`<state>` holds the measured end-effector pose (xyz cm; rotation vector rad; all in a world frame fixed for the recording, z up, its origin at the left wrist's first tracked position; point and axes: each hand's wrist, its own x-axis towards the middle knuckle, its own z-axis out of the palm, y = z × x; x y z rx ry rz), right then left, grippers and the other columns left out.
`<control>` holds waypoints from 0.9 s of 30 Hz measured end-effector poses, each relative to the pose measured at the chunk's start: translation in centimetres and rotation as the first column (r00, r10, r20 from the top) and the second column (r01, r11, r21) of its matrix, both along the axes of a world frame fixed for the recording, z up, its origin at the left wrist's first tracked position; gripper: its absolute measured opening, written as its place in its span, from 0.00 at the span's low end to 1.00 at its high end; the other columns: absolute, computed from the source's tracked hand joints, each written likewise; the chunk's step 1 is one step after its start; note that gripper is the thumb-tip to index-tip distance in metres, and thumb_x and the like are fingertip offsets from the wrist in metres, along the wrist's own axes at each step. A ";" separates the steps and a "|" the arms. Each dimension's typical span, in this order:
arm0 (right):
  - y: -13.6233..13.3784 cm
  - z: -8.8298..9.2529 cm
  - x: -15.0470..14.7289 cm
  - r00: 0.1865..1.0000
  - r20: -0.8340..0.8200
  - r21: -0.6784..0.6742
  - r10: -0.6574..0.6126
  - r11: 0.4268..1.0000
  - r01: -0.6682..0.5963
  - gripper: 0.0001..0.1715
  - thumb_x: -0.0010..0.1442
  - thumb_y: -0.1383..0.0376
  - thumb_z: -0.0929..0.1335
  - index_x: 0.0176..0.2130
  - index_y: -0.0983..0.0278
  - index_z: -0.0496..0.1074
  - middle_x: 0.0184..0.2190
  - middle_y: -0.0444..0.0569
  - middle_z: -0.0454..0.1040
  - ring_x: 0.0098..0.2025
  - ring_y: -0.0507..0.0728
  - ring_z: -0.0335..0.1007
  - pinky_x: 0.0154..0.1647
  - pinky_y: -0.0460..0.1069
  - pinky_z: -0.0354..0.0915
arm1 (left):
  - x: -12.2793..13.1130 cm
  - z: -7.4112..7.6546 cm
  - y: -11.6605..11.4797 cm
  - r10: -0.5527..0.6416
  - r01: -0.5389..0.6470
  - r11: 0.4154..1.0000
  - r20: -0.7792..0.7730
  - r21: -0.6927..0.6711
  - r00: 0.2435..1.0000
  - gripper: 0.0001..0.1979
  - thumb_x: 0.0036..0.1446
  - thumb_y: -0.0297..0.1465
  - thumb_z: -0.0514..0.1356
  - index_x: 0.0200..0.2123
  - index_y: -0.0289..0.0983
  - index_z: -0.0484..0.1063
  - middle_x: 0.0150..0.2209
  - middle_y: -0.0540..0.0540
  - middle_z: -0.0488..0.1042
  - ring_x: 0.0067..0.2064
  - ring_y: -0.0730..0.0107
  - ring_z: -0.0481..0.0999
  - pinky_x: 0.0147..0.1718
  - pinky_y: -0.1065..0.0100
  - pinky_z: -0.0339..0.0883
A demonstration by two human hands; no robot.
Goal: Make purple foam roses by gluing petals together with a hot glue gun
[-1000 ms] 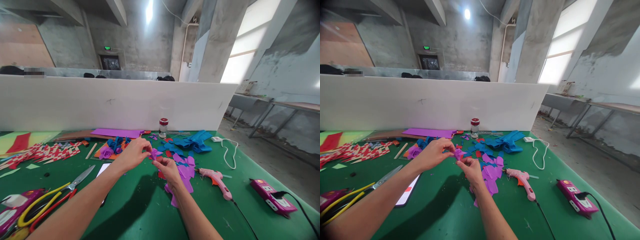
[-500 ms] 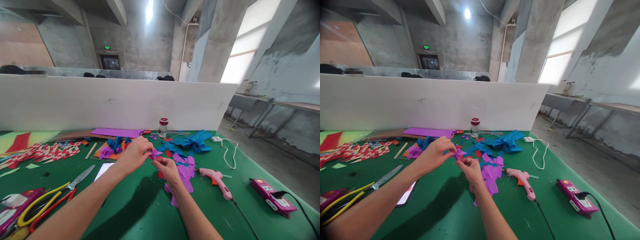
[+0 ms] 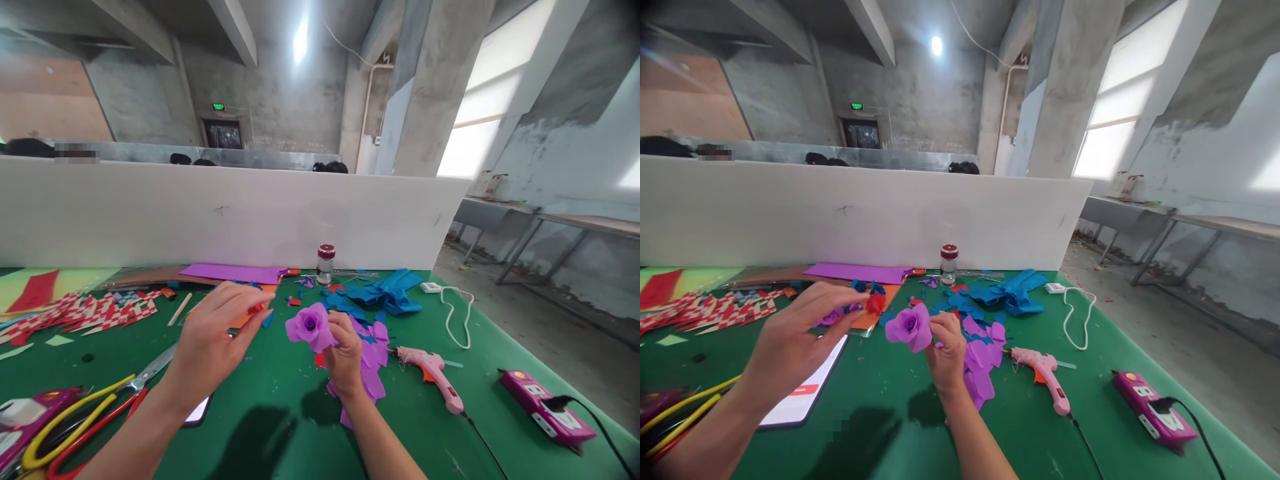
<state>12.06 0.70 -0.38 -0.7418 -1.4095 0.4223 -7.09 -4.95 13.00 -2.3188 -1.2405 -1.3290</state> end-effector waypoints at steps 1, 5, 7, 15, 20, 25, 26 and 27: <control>-0.2 0.0 -0.1 1.000 0.019 0.027 -0.007 1.000 0.006 0.07 0.57 0.62 0.69 0.30 0.58 0.78 0.31 0.48 0.75 0.39 0.58 0.67 0.46 0.54 0.62 | -0.8 -0.4 -0.6 0.024 -0.024 1.000 -0.005 0.006 1.000 0.10 0.58 0.34 0.58 0.43 0.47 0.75 0.40 0.48 0.78 0.43 0.60 0.75 0.45 0.60 0.67; -0.5 -0.3 -0.4 0.999 0.040 0.053 -0.029 0.998 0.027 0.08 0.58 0.64 0.69 0.29 0.57 0.78 0.29 0.47 0.75 0.35 0.58 0.66 0.40 0.53 0.62 | -4.4 -3.0 -2.2 0.139 -0.139 0.990 -0.057 -0.010 0.989 0.09 0.58 0.35 0.57 0.41 0.47 0.76 0.38 0.49 0.79 0.41 0.61 0.77 0.47 0.61 0.66; -0.6 -0.3 -0.5 1.000 0.013 0.030 -0.017 0.999 0.017 0.08 0.57 0.64 0.69 0.28 0.58 0.78 0.27 0.47 0.73 0.33 0.58 0.66 0.36 0.52 0.61 | -6.1 -4.2 -2.7 0.193 -0.197 0.979 -0.070 -0.056 0.979 0.10 0.58 0.37 0.57 0.40 0.47 0.76 0.38 0.49 0.79 0.40 0.61 0.77 0.44 0.63 0.68; -0.9 -0.2 -0.7 0.988 -0.137 -0.162 0.076 0.982 -0.098 0.09 0.51 0.64 0.69 0.21 0.62 0.73 0.22 0.44 0.68 0.27 0.54 0.60 0.29 0.47 0.58 | -6.2 -5.2 -4.1 0.241 -0.230 0.958 0.046 -0.169 0.970 0.10 0.58 0.40 0.57 0.36 0.46 0.77 0.35 0.48 0.79 0.37 0.62 0.77 0.36 0.67 0.70; -0.5 -0.6 -0.5 0.968 -0.209 -0.219 0.138 0.958 -0.184 0.11 0.50 0.63 0.69 0.19 0.63 0.71 0.19 0.42 0.66 0.24 0.52 0.56 0.26 0.47 0.56 | -2.8 -4.8 -3.6 0.118 -0.042 0.942 0.210 -0.333 0.970 0.10 0.57 0.40 0.57 0.37 0.47 0.79 0.39 0.48 0.79 0.40 0.61 0.76 0.41 0.64 0.69; -1.3 0.3 -0.2 0.983 -0.108 -0.073 0.150 0.985 -0.158 0.05 0.50 0.64 0.71 0.24 0.60 0.79 0.25 0.46 0.76 0.29 0.57 0.69 0.31 0.49 0.64 | 0.7 -4.9 -3.3 0.166 0.337 0.703 0.605 -0.627 0.779 0.16 0.54 0.47 0.59 0.32 0.41 0.77 0.30 0.46 0.76 0.31 0.65 0.73 0.31 0.67 0.67; -1.5 0.4 -0.1 0.987 -0.076 -0.040 0.144 0.988 -0.147 0.05 0.51 0.65 0.71 0.27 0.59 0.80 0.27 0.47 0.78 0.31 0.59 0.72 0.33 0.50 0.65 | 1.3 -5.0 -3.3 0.173 0.425 0.649 0.666 -0.632 0.726 0.18 0.55 0.48 0.58 0.29 0.40 0.75 0.28 0.47 0.75 0.30 0.66 0.72 0.28 0.69 0.66; -1.7 0.5 0.0 0.989 -0.045 -0.008 0.138 0.990 -0.139 0.05 0.52 0.65 0.71 0.29 0.58 0.81 0.29 0.48 0.79 0.32 0.59 0.73 0.34 0.50 0.66 | 1.8 -5.1 -3.3 0.179 0.498 0.600 0.712 -0.626 0.680 0.20 0.55 0.49 0.57 0.27 0.39 0.73 0.26 0.47 0.73 0.29 0.68 0.70 0.27 0.69 0.64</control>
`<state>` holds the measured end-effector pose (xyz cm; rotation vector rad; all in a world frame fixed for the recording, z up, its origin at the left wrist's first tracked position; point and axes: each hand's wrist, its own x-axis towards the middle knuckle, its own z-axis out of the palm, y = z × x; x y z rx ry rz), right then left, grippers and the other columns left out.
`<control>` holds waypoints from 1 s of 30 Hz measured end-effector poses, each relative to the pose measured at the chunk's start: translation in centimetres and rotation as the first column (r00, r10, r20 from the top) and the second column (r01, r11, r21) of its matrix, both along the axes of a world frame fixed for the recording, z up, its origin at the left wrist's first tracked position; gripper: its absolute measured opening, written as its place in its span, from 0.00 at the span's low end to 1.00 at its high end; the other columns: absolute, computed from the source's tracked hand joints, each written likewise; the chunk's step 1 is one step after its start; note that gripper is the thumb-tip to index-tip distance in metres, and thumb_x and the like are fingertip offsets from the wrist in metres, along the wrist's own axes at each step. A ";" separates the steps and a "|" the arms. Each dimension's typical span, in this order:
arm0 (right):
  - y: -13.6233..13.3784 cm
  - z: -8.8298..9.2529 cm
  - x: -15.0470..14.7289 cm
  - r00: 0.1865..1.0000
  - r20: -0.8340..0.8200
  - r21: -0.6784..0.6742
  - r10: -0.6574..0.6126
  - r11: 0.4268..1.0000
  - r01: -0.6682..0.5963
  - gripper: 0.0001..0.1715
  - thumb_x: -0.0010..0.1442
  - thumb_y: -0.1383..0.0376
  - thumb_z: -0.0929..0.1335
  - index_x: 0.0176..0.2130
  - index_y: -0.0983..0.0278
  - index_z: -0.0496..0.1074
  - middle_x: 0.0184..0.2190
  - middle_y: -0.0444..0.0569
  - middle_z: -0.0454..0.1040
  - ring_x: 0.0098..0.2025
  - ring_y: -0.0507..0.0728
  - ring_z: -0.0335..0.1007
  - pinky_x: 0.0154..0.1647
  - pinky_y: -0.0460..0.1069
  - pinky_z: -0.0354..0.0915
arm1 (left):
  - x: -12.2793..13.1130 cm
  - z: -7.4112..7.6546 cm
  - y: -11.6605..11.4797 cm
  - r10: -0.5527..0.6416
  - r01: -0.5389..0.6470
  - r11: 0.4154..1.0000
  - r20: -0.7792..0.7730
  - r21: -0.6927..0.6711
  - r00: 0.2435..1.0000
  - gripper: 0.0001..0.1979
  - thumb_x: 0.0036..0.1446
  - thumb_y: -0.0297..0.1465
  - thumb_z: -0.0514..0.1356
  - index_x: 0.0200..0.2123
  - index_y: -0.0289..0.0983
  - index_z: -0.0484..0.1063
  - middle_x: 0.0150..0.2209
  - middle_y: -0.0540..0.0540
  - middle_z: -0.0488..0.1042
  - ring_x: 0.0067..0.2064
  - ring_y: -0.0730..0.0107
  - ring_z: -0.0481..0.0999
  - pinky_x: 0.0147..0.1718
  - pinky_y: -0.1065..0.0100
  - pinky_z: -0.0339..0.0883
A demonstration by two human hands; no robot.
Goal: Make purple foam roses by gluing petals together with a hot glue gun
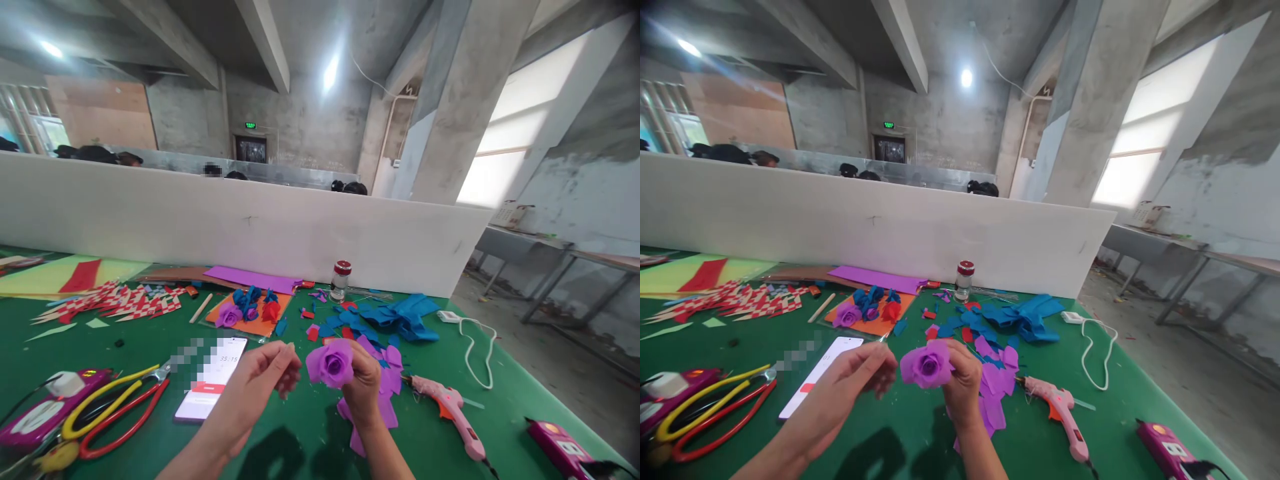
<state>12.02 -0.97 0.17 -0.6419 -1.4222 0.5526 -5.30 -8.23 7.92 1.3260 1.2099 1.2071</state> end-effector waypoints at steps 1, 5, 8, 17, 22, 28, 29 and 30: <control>-0.1 0.1 0.1 1.000 0.025 0.033 -0.003 0.999 0.002 0.07 0.53 0.66 0.71 0.31 0.57 0.81 0.31 0.48 0.80 0.33 0.60 0.74 0.34 0.50 0.67 | 0.5 -0.1 0.0 -0.031 0.033 0.999 0.057 -0.031 0.998 0.21 0.56 0.49 0.56 0.25 0.38 0.72 0.25 0.48 0.72 0.28 0.68 0.69 0.26 0.70 0.62; -0.2 -0.1 0.3 0.995 0.102 0.129 -0.007 0.992 -0.006 0.10 0.56 0.68 0.70 0.36 0.57 0.81 0.34 0.49 0.80 0.35 0.59 0.76 0.35 0.49 0.69 | 1.7 0.0 -0.1 -0.038 0.041 0.999 0.065 -0.036 0.997 0.23 0.57 0.50 0.54 0.23 0.37 0.67 0.22 0.50 0.67 0.26 0.70 0.65 0.24 0.71 0.58; 0.0 -0.1 0.1 0.994 0.103 0.190 -0.030 0.982 0.010 0.10 0.57 0.68 0.69 0.37 0.58 0.81 0.33 0.48 0.80 0.33 0.57 0.76 0.32 0.48 0.69 | 2.1 0.2 0.0 -0.014 0.014 1.000 -0.069 0.011 0.998 0.22 0.58 0.49 0.54 0.23 0.38 0.64 0.21 0.52 0.63 0.25 0.72 0.62 0.24 0.71 0.55; 0.6 -0.2 -0.3 0.992 0.114 0.127 -0.045 0.991 0.030 0.09 0.57 0.66 0.68 0.29 0.61 0.79 0.27 0.47 0.77 0.29 0.55 0.72 0.29 0.47 0.66 | 0.4 0.2 0.3 0.260 -0.207 0.948 -0.209 0.242 0.943 0.16 0.58 0.46 0.55 0.31 0.39 0.69 0.27 0.51 0.70 0.29 0.70 0.68 0.29 0.71 0.61; 1.0 -0.8 -0.3 0.993 0.117 0.084 -0.018 0.996 0.008 0.09 0.57 0.68 0.67 0.30 0.60 0.79 0.29 0.47 0.78 0.31 0.56 0.72 0.32 0.47 0.65 | 0.8 -0.4 1.2 0.093 -0.086 0.994 -0.109 0.061 0.990 0.18 0.58 0.47 0.55 0.30 0.39 0.69 0.25 0.51 0.70 0.26 0.72 0.67 0.24 0.72 0.59; 1.5 -1.0 -0.4 0.993 0.116 0.048 0.022 0.998 -0.028 0.09 0.55 0.71 0.67 0.29 0.61 0.78 0.29 0.47 0.78 0.32 0.56 0.72 0.33 0.47 0.65 | 1.3 -0.4 2.3 0.077 -0.079 0.995 0.032 0.069 0.997 0.11 0.52 0.39 0.64 0.33 0.38 0.69 0.24 0.53 0.71 0.26 0.73 0.68 0.26 0.73 0.62; 1.6 -1.0 -0.4 0.993 0.115 0.039 0.027 0.999 -0.032 0.09 0.54 0.71 0.67 0.28 0.61 0.78 0.28 0.47 0.77 0.31 0.56 0.72 0.33 0.47 0.64 | 1.0 -0.3 2.5 0.145 -0.150 0.982 0.052 0.113 0.988 0.12 0.50 0.38 0.64 0.35 0.38 0.69 0.25 0.52 0.72 0.26 0.73 0.69 0.27 0.72 0.63; 1.7 -1.1 -0.4 0.993 0.116 0.030 0.029 0.999 -0.033 0.09 0.54 0.71 0.67 0.27 0.61 0.77 0.27 0.46 0.77 0.31 0.55 0.71 0.33 0.47 0.63 | 0.7 -0.3 2.6 0.224 -0.234 0.959 0.076 0.161 0.972 0.13 0.50 0.38 0.65 0.36 0.38 0.69 0.26 0.52 0.73 0.27 0.73 0.69 0.27 0.72 0.64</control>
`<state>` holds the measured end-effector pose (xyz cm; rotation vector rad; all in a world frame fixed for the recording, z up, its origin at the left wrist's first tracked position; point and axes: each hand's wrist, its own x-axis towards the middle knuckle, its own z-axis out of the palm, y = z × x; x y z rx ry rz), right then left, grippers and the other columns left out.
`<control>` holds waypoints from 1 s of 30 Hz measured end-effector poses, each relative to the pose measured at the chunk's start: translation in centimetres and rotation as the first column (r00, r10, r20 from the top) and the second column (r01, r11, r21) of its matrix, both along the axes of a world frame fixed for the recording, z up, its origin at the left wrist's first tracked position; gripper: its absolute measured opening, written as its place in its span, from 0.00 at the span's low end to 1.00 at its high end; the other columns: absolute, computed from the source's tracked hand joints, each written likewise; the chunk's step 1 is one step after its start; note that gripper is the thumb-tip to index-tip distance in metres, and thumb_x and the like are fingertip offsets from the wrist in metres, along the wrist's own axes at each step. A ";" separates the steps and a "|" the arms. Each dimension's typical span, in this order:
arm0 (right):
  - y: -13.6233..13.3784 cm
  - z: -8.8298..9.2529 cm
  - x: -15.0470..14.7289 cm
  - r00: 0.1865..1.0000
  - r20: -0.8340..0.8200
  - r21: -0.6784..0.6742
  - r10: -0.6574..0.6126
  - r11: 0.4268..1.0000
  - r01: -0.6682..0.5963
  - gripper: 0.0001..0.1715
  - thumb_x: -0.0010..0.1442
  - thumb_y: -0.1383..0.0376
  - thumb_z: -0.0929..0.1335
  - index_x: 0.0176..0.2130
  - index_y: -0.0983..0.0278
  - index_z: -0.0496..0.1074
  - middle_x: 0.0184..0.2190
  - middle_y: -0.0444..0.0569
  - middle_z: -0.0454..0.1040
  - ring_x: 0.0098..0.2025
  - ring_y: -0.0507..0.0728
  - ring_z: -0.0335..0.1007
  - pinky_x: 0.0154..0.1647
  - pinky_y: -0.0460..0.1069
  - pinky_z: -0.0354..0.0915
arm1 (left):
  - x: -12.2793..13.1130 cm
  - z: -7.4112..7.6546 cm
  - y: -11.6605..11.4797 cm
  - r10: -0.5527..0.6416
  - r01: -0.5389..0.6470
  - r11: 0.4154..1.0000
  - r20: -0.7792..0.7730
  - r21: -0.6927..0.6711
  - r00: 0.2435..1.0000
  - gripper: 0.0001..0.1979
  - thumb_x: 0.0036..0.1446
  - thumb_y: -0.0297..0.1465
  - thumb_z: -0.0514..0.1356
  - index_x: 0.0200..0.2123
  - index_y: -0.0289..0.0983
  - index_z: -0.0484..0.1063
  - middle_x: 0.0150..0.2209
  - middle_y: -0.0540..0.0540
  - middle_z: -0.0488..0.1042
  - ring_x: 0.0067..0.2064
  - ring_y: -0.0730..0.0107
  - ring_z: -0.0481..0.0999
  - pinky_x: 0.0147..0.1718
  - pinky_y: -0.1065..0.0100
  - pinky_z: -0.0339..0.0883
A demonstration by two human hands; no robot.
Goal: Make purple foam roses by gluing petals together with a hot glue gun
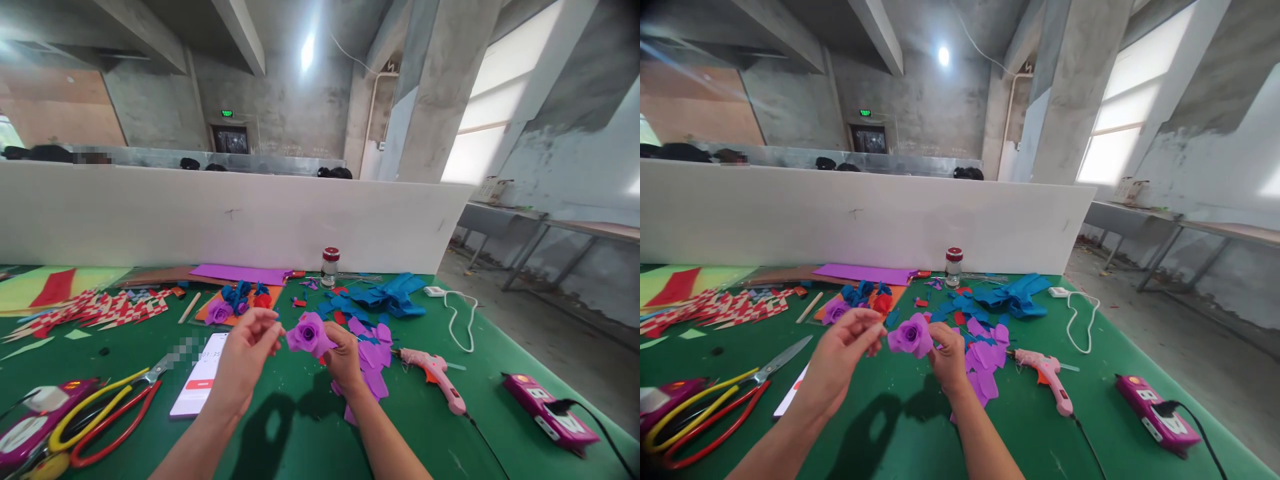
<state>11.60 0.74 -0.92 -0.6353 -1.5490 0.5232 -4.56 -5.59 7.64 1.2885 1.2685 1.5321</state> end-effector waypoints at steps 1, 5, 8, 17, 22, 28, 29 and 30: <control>0.1 -0.1 0.0 1.000 0.003 -0.013 -0.002 1.000 0.002 0.10 0.54 0.71 0.67 0.26 0.61 0.76 0.27 0.46 0.76 0.31 0.55 0.70 0.32 0.47 0.63 | -0.4 -0.1 0.2 0.081 -0.081 0.995 0.008 0.050 0.997 0.13 0.50 0.38 0.65 0.36 0.39 0.70 0.27 0.52 0.73 0.27 0.73 0.69 0.28 0.72 0.64; 0.8 -0.7 -0.1 0.999 0.012 -0.135 -0.039 0.990 0.040 0.08 0.53 0.70 0.66 0.26 0.62 0.76 0.26 0.45 0.75 0.30 0.54 0.68 0.32 0.47 0.61 | -1.9 -1.3 1.1 0.219 -0.202 0.972 -0.158 0.118 0.963 0.14 0.53 0.41 0.62 0.23 0.38 0.68 0.22 0.52 0.70 0.27 0.73 0.68 0.27 0.72 0.64; 1.3 -0.9 -0.1 0.994 -0.022 -0.262 -0.107 0.960 0.098 0.07 0.53 0.66 0.68 0.26 0.64 0.75 0.23 0.43 0.72 0.26 0.53 0.64 0.29 0.46 0.58 | -2.3 -2.4 1.7 0.232 -0.164 0.968 -0.424 0.191 0.875 0.09 0.55 0.38 0.61 0.29 0.39 0.73 0.32 0.49 0.75 0.29 0.71 0.71 0.28 0.69 0.66; 0.3 0.6 -0.1 0.972 -0.064 -0.284 -0.226 0.938 0.199 0.06 0.54 0.64 0.68 0.29 0.64 0.76 0.25 0.44 0.74 0.28 0.53 0.68 0.31 0.46 0.62 | 1.5 -0.8 1.7 0.592 0.282 0.609 -0.661 0.742 0.461 0.17 0.53 0.26 0.64 0.46 0.44 0.72 0.50 0.43 0.72 0.52 0.56 0.69 0.51 0.54 0.63; 0.0 1.2 -0.1 0.944 -0.021 -0.212 -0.329 0.924 0.318 0.06 0.55 0.65 0.67 0.30 0.63 0.76 0.27 0.46 0.77 0.29 0.55 0.71 0.32 0.47 0.64 | 2.9 -1.0 3.1 0.659 0.278 0.564 -0.626 0.778 0.417 0.13 0.53 0.23 0.63 0.41 0.42 0.71 0.50 0.41 0.73 0.54 0.54 0.68 0.51 0.52 0.61; -0.1 1.2 -0.2 0.920 -0.011 -0.112 -0.393 0.914 0.389 0.07 0.55 0.69 0.66 0.29 0.62 0.74 0.27 0.47 0.76 0.30 0.55 0.72 0.33 0.48 0.64 | 3.2 -1.6 4.3 0.628 0.255 0.607 -0.651 0.752 0.425 0.13 0.53 0.26 0.63 0.42 0.44 0.73 0.50 0.41 0.73 0.55 0.52 0.67 0.53 0.52 0.58; -0.1 1.2 -0.2 0.916 -0.005 -0.102 -0.402 0.911 0.399 0.07 0.56 0.69 0.66 0.29 0.62 0.74 0.27 0.47 0.76 0.30 0.55 0.72 0.33 0.48 0.64 | 3.3 -1.6 4.2 0.616 0.253 0.615 -0.656 0.746 0.435 0.13 0.53 0.26 0.63 0.42 0.44 0.74 0.50 0.42 0.74 0.55 0.52 0.67 0.53 0.52 0.57; -0.1 1.2 -0.2 0.914 0.004 -0.089 -0.407 0.910 0.406 0.07 0.57 0.69 0.66 0.29 0.62 0.74 0.27 0.47 0.75 0.30 0.55 0.71 0.33 0.48 0.63 | 3.3 -1.4 4.1 0.597 0.259 0.625 -0.665 0.736 0.448 0.13 0.53 0.27 0.63 0.43 0.45 0.74 0.50 0.42 0.74 0.55 0.52 0.67 0.53 0.52 0.57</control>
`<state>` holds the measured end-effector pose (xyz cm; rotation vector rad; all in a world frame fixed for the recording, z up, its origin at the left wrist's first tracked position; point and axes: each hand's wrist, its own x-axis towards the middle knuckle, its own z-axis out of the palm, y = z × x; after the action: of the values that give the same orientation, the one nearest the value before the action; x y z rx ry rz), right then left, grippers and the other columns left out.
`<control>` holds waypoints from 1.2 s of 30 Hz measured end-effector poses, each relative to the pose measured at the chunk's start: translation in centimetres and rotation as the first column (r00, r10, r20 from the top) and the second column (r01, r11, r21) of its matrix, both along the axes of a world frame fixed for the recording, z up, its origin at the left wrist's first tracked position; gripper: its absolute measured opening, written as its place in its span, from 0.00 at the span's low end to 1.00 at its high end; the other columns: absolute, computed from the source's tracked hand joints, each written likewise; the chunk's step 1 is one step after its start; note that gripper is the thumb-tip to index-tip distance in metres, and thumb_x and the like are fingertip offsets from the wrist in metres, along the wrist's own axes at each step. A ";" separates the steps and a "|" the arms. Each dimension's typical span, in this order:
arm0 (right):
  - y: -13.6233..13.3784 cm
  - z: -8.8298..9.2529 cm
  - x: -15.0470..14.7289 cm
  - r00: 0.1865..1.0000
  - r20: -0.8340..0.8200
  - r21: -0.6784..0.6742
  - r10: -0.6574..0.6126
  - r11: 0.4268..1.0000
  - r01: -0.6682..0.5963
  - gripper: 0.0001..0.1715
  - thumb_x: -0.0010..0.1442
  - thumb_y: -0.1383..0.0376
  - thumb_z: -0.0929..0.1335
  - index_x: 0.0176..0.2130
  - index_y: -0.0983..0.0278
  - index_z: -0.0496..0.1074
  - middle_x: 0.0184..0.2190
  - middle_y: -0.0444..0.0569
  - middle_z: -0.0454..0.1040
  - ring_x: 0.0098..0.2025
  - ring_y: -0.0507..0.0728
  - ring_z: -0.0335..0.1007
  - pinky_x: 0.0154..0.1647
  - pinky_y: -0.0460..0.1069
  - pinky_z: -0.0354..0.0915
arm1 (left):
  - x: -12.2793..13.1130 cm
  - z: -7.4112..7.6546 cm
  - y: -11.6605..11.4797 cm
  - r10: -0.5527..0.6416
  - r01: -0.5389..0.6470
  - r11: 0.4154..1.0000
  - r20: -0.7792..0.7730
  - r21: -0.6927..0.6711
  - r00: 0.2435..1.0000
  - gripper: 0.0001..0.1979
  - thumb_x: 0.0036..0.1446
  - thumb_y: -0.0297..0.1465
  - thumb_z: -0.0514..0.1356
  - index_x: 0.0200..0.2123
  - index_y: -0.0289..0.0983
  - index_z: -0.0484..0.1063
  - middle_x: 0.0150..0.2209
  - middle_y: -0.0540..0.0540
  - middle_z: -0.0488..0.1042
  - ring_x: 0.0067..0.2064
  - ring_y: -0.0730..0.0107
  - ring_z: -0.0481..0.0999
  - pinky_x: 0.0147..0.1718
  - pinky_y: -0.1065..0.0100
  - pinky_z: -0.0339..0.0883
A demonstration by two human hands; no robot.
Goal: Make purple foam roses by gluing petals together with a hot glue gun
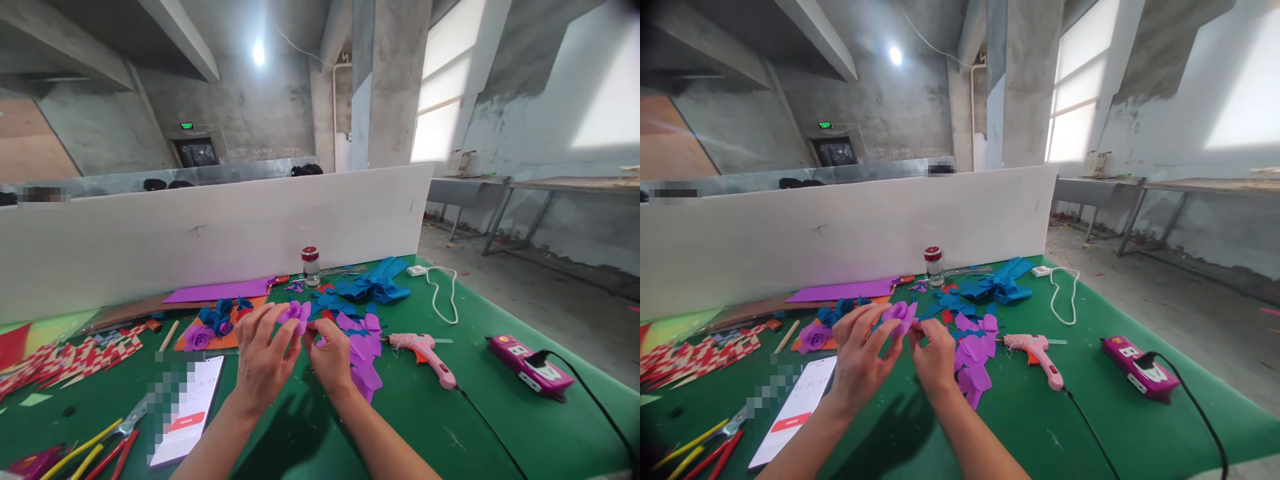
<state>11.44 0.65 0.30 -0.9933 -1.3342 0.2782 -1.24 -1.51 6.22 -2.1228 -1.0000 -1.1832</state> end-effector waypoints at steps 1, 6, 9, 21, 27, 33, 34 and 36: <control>0.0 0.0 0.1 1.000 0.018 0.006 -0.001 1.000 0.001 0.08 0.57 0.69 0.65 0.30 0.62 0.74 0.27 0.47 0.75 0.30 0.55 0.70 0.32 0.48 0.63 | 0.0 0.3 -0.2 -0.027 0.027 0.999 0.002 -0.027 1.000 0.13 0.53 0.28 0.63 0.43 0.45 0.75 0.51 0.42 0.74 0.55 0.52 0.67 0.54 0.52 0.57; 0.3 0.2 1.0 0.975 0.166 0.015 0.146 0.988 -0.151 0.13 0.59 0.73 0.63 0.31 0.62 0.75 0.29 0.48 0.74 0.33 0.55 0.69 0.33 0.47 0.62 | -1.6 4.3 -0.5 -0.206 0.226 0.896 0.094 -0.382 0.974 0.13 0.55 0.37 0.62 0.45 0.44 0.75 0.50 0.43 0.74 0.54 0.54 0.67 0.53 0.55 0.60; 0.6 0.1 1.3 0.900 0.229 0.012 0.371 0.923 -0.384 0.12 0.58 0.73 0.64 0.30 0.62 0.75 0.30 0.48 0.75 0.34 0.55 0.70 0.35 0.46 0.63 | -3.0 7.6 0.4 -0.251 0.237 0.717 0.074 -0.656 0.965 0.13 0.58 0.37 0.58 0.45 0.46 0.76 0.49 0.44 0.74 0.53 0.58 0.69 0.52 0.58 0.62; -0.3 -0.1 1.1 0.689 0.228 -0.134 0.688 0.723 -0.678 0.10 0.56 0.73 0.66 0.28 0.63 0.75 0.26 0.44 0.73 0.30 0.52 0.69 0.32 0.45 0.64 | -3.7 11.2 2.6 -0.448 -0.063 0.136 -0.119 -0.989 0.886 0.09 0.50 0.35 0.62 0.35 0.44 0.80 0.36 0.48 0.79 0.39 0.63 0.75 0.36 0.69 0.66; -0.2 -0.2 0.9 0.696 0.197 -0.140 0.691 0.722 -0.677 0.09 0.56 0.70 0.67 0.27 0.63 0.76 0.24 0.44 0.72 0.29 0.52 0.68 0.31 0.45 0.64 | -3.5 10.8 2.6 -0.465 -0.056 0.145 -0.118 -0.988 0.878 0.05 0.49 0.34 0.62 0.31 0.44 0.78 0.34 0.49 0.77 0.37 0.64 0.74 0.35 0.68 0.65; -0.2 -0.2 0.8 0.690 0.169 -0.137 0.704 0.710 -0.691 0.08 0.57 0.68 0.68 0.28 0.63 0.77 0.25 0.44 0.73 0.28 0.52 0.69 0.31 0.45 0.65 | -3.4 10.6 2.9 -0.506 -0.035 0.114 -0.088 -0.993 0.858 0.04 0.49 0.33 0.62 0.29 0.43 0.78 0.31 0.49 0.76 0.36 0.65 0.74 0.35 0.68 0.65; -0.2 -0.1 0.8 0.688 0.163 -0.134 0.708 0.706 -0.695 0.08 0.58 0.67 0.68 0.29 0.63 0.78 0.25 0.44 0.74 0.28 0.52 0.69 0.31 0.45 0.65 | -3.4 10.6 2.9 -0.509 -0.024 0.122 -0.083 -0.992 0.857 0.04 0.49 0.32 0.62 0.28 0.43 0.77 0.30 0.49 0.76 0.36 0.65 0.74 0.35 0.68 0.65; -0.3 0.0 0.9 0.687 0.147 -0.124 0.712 0.702 -0.701 0.09 0.59 0.65 0.68 0.30 0.62 0.79 0.25 0.44 0.74 0.28 0.52 0.69 0.32 0.45 0.66 | -3.5 10.6 2.8 -0.497 -0.004 0.140 -0.074 -0.990 0.865 0.05 0.49 0.31 0.61 0.28 0.42 0.77 0.28 0.49 0.76 0.33 0.66 0.74 0.33 0.68 0.64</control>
<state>12.31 0.34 0.28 -0.5014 -1.8632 0.8370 -4.74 1.30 16.84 -3.4875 -1.4372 0.1086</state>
